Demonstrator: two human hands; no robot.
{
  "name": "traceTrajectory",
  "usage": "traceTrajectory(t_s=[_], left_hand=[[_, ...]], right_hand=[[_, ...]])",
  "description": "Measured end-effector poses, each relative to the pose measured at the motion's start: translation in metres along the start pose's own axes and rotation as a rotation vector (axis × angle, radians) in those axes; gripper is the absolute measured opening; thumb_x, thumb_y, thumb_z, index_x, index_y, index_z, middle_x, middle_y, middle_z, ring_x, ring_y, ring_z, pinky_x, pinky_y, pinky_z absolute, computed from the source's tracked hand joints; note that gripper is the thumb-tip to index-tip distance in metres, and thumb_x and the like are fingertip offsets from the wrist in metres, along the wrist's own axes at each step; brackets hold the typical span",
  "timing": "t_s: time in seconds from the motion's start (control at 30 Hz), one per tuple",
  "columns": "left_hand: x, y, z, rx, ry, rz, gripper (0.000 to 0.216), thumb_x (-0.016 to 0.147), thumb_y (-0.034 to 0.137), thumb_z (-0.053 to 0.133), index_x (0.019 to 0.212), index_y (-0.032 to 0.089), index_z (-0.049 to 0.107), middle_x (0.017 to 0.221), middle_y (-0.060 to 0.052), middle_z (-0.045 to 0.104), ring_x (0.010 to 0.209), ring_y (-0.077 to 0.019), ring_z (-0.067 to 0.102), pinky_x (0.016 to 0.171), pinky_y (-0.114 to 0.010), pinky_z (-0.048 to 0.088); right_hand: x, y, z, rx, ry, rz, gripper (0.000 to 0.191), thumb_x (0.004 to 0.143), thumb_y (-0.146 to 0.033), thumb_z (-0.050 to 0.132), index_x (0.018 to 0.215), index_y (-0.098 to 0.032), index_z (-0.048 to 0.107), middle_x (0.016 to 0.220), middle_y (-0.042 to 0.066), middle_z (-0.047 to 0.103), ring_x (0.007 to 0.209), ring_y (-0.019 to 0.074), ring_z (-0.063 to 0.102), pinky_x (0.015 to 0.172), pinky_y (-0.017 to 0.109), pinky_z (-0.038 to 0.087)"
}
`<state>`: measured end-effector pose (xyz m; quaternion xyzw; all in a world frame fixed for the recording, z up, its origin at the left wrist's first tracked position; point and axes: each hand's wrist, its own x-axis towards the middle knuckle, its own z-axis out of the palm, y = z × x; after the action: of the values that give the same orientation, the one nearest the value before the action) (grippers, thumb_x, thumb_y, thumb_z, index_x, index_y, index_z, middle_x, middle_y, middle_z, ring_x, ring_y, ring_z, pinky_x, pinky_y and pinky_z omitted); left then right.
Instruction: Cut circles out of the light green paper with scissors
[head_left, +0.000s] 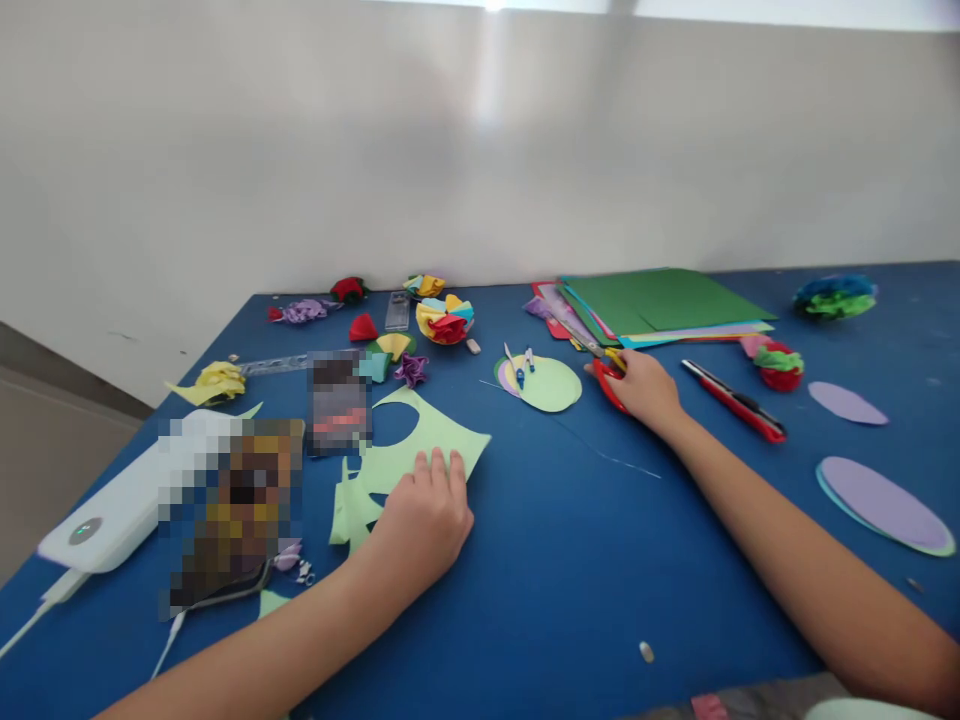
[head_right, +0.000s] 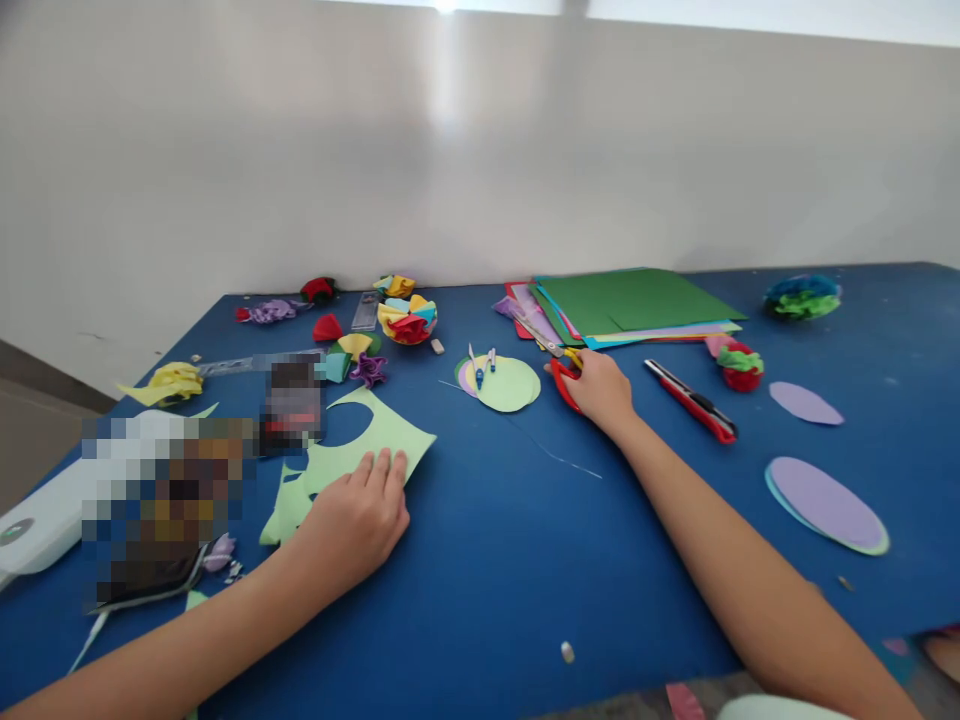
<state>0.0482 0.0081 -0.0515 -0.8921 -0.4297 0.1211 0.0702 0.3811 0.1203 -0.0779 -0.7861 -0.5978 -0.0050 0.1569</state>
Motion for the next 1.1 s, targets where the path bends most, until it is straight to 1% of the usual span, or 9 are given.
traceTrajectory(t_s=[0.13, 0.3, 0.5, 0.6, 0.73, 0.8, 0.9, 1.0, 1.1], left_hand=[[-0.003, 0.002, 0.002, 0.038, 0.000, -0.031, 0.056, 0.089, 0.016, 0.032, 0.139, -0.007, 0.041, 0.137, -0.032, 0.044, 0.126, -0.0425, 0.047, 0.094, -0.048, 0.053], [-0.001, -0.002, 0.002, -0.029, 0.026, -0.109, 0.052, 0.085, 0.005, 0.033, 0.133, 0.000, 0.054, 0.132, -0.025, 0.053, 0.123, -0.0328, 0.055, 0.094, -0.039, 0.054], [0.000, 0.004, 0.005, 0.027, -0.002, -0.197, 0.049, 0.083, 0.000, 0.039, 0.128, -0.001, 0.058, 0.128, -0.029, 0.055, 0.117, -0.0379, 0.058, 0.081, -0.040, 0.059], [-0.001, 0.010, 0.009, 0.088, 0.029, -0.212, 0.050, 0.083, -0.001, 0.038, 0.130, -0.002, 0.055, 0.129, -0.031, 0.053, 0.118, -0.0396, 0.057, 0.080, -0.041, 0.059], [0.000, 0.013, 0.008, 0.073, 0.024, -0.208, 0.050, 0.084, -0.001, 0.038, 0.131, -0.006, 0.052, 0.130, -0.034, 0.051, 0.118, -0.0428, 0.056, 0.075, -0.042, 0.059], [0.001, 0.012, 0.005, 0.037, 0.020, -0.211, 0.050, 0.084, -0.001, 0.036, 0.131, -0.009, 0.051, 0.130, -0.036, 0.050, 0.118, -0.0446, 0.055, 0.073, -0.042, 0.059], [0.001, 0.012, 0.003, -0.011, 0.014, -0.215, 0.050, 0.084, -0.002, 0.035, 0.132, -0.012, 0.048, 0.131, -0.038, 0.047, 0.119, -0.0467, 0.053, 0.072, -0.043, 0.059], [0.000, 0.012, 0.003, -0.035, 0.020, -0.210, 0.050, 0.085, -0.002, 0.036, 0.133, -0.013, 0.046, 0.132, -0.039, 0.046, 0.120, -0.0468, 0.052, 0.074, -0.045, 0.058], [-0.002, 0.012, 0.004, -0.052, 0.035, -0.199, 0.051, 0.085, -0.002, 0.036, 0.133, -0.014, 0.044, 0.133, -0.040, 0.044, 0.121, -0.0473, 0.052, 0.076, -0.047, 0.057]], right_hand=[[-0.003, 0.000, -0.002, 0.062, 0.057, 0.012, 0.043, 0.085, -0.060, 0.045, 0.083, -0.019, 0.054, 0.086, 0.015, 0.068, 0.075, 0.0253, 0.059, 0.058, 0.030, 0.033], [-0.017, -0.007, -0.003, 0.123, 0.089, -0.031, 0.040, 0.088, -0.059, 0.042, 0.078, -0.021, 0.049, 0.071, 0.009, 0.064, 0.060, 0.0193, 0.054, 0.057, 0.029, 0.036], [-0.020, -0.016, -0.004, 0.147, 0.101, -0.053, 0.048, 0.082, -0.069, 0.040, 0.071, -0.022, 0.044, 0.063, 0.006, 0.058, 0.055, 0.0188, 0.049, 0.053, 0.029, 0.032], [-0.021, -0.032, -0.015, 0.156, 0.066, -0.060, 0.049, 0.081, -0.070, 0.042, 0.075, -0.021, 0.046, 0.065, 0.005, 0.060, 0.055, 0.0172, 0.049, 0.053, 0.028, 0.035], [-0.030, -0.071, -0.023, 0.144, -0.073, -0.133, 0.045, 0.081, -0.064, 0.051, 0.079, -0.019, 0.052, 0.073, 0.006, 0.066, 0.061, 0.0166, 0.057, 0.055, 0.025, 0.038], [-0.033, -0.092, -0.019, 0.106, -0.107, -0.162, 0.041, 0.081, -0.058, 0.055, 0.083, -0.017, 0.055, 0.081, 0.009, 0.069, 0.070, 0.0198, 0.061, 0.058, 0.026, 0.039], [-0.032, -0.117, -0.007, 0.040, -0.114, -0.157, 0.037, 0.087, -0.048, 0.051, 0.097, -0.013, 0.058, 0.095, 0.018, 0.069, 0.083, 0.0265, 0.065, 0.061, 0.029, 0.039], [-0.027, -0.129, 0.002, -0.008, -0.131, -0.123, 0.033, 0.088, -0.038, 0.050, 0.100, -0.009, 0.060, 0.098, 0.022, 0.069, 0.085, 0.0295, 0.066, 0.062, 0.030, 0.040], [-0.023, -0.127, 0.002, -0.038, -0.122, -0.096, 0.028, 0.088, -0.032, 0.049, 0.100, -0.009, 0.060, 0.097, 0.021, 0.070, 0.086, 0.0300, 0.067, 0.061, 0.030, 0.040]])
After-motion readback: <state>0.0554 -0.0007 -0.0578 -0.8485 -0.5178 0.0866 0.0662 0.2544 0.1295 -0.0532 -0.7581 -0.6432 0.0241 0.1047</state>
